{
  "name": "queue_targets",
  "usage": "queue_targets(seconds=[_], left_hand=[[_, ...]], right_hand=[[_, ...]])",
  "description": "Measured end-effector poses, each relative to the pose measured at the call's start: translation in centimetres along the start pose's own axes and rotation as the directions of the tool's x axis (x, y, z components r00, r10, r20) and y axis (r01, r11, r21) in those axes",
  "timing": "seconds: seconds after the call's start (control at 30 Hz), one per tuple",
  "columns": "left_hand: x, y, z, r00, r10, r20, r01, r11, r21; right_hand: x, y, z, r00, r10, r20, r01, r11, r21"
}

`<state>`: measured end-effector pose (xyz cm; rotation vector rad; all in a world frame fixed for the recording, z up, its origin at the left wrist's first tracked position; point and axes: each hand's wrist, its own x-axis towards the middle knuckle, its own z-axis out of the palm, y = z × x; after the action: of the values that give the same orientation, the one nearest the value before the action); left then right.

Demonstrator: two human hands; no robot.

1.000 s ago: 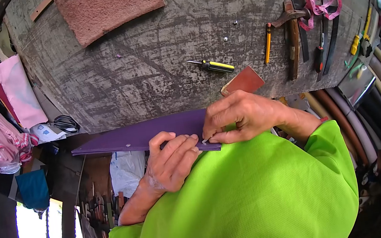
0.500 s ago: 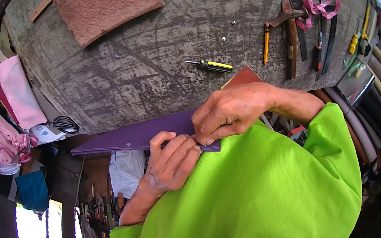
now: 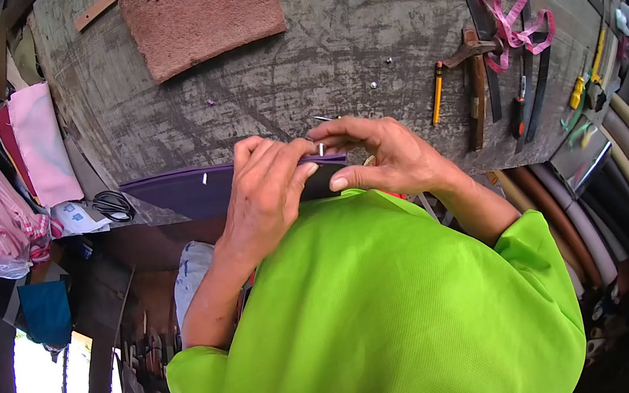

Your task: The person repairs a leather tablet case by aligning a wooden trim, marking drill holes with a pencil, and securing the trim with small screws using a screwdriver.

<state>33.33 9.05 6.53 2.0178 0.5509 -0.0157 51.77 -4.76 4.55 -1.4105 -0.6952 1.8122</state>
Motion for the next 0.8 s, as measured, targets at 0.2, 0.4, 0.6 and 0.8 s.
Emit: queue_targets(seconds=[0.2, 0.4, 0.6, 0.8], left_hand=[[3.1, -2.9, -0.4, 0.98, -0.198, 0.028, 0.197, 0.98, 0.006], [4.5, -5.7, 0.1, 0.971, -0.226, 0.074, 0.228, 0.974, -0.018], [4.6, -6.6, 0.5, 0.966, -0.245, 0.082, 0.252, 0.964, -0.089], [4.5, -7.6, 1.0, 0.976, -0.211, 0.056, 0.213, 0.976, -0.038]], right_hand=[[3.5, 2.4, 1.7, 0.95, 0.146, -0.276, -0.032, 0.925, 0.379], [5.9, 4.7, 1.1, 0.94, 0.131, -0.315, -0.004, 0.928, 0.372], [6.5, 4.8, 1.1, 0.936, 0.16, -0.314, -0.042, 0.935, 0.351], [7.1, 3.8, 0.7, 0.932, 0.186, -0.311, -0.175, 0.982, 0.063]])
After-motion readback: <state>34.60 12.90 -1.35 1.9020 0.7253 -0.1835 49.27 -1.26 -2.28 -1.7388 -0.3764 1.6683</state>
